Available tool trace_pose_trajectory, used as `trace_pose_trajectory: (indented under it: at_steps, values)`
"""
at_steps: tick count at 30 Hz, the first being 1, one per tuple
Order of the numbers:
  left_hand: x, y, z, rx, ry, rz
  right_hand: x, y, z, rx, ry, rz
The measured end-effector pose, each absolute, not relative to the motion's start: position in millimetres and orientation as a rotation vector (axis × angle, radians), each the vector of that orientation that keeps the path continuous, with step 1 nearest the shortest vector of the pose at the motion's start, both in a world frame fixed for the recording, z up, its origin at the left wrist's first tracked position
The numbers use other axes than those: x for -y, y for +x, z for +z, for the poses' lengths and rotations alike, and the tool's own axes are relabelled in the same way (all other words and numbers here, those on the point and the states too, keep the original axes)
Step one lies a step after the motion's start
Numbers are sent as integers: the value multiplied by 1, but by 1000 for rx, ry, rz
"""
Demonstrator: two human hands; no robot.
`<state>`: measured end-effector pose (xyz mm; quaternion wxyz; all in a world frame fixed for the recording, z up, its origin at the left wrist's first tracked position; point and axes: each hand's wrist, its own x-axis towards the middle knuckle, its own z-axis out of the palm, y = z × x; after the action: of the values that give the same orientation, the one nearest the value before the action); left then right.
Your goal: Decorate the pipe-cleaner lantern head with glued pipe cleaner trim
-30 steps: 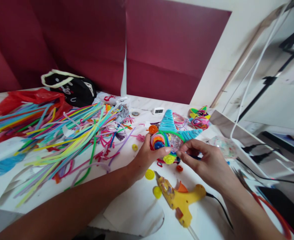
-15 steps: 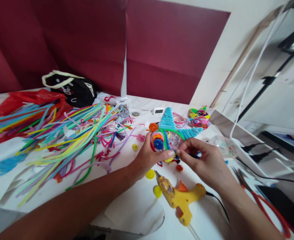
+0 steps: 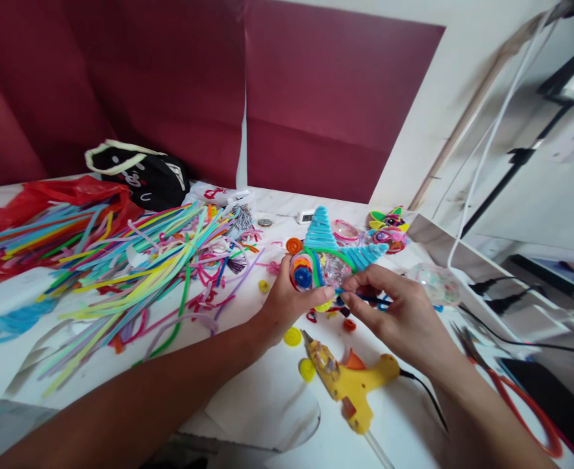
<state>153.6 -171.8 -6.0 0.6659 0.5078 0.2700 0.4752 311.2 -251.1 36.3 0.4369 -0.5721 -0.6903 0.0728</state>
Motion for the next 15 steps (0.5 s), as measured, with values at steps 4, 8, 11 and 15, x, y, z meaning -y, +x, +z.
trace_pose_trajectory:
  at_steps: [4, 8, 11, 15]
  values:
    - [171, 154, -3, -617, 1134, 1073, 254, 316, 38, 1778, -1388, 76]
    - [171, 153, -3, -610, 1125, 1062, 254, 322, 38, 1839, -1367, -108]
    - [169, 153, -5, -600, 1132, 1054, 252, 326, 36, 1909, -1316, -339]
    - [166, 152, -6, -595, 1143, 1050, 250, 328, 35, 1981, -1274, -587]
